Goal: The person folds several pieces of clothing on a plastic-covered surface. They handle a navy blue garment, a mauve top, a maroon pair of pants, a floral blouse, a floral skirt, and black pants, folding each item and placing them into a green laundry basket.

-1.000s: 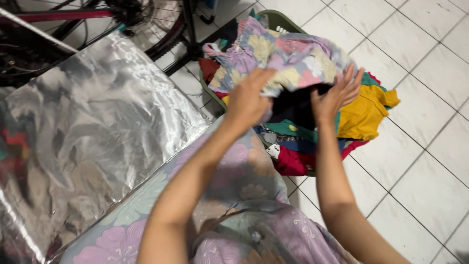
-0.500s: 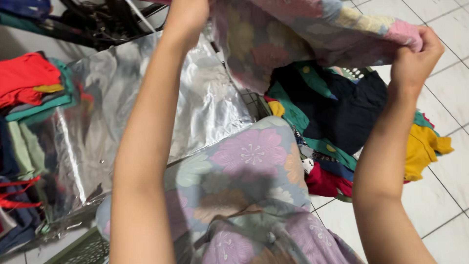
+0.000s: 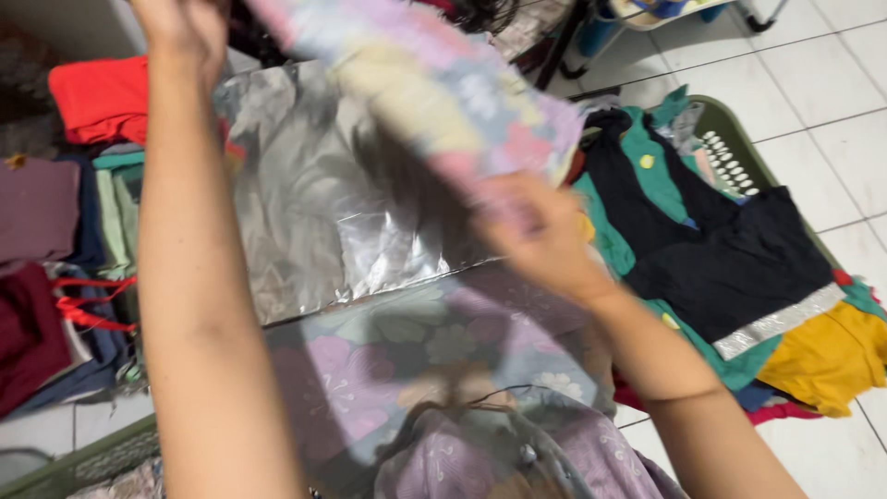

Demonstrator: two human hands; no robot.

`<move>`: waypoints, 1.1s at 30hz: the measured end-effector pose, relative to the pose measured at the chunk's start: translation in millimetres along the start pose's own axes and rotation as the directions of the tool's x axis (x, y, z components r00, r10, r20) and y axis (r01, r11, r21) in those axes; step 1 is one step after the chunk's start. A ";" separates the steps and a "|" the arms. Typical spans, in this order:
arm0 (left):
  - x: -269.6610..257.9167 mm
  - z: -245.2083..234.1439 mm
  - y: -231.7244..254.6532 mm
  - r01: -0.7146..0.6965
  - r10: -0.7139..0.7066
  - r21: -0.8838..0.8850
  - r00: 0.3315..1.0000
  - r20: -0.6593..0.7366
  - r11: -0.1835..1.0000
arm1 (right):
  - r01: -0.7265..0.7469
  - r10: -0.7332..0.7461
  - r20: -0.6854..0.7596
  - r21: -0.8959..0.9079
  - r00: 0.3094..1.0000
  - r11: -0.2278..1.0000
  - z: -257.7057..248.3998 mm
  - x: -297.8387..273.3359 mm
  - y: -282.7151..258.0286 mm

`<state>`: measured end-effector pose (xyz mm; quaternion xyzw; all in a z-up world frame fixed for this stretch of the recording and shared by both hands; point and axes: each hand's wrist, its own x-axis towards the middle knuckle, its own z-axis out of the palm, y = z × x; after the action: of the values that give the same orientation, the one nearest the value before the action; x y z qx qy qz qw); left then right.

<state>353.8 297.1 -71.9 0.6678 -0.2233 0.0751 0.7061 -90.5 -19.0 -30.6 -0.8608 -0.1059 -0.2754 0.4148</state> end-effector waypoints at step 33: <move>-78.5 -83.3 -143.9 -0.011 -0.194 0.955 0.978 0.072 0.296 | -0.912 0.826 0.487 0.403 0.284 0.076 169.5 -95.2 91.3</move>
<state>360.1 379.6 -236.1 0.9707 -0.1575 0.0937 0.1554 -66.1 58.5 -229.4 -0.5735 0.3167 0.1365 0.7431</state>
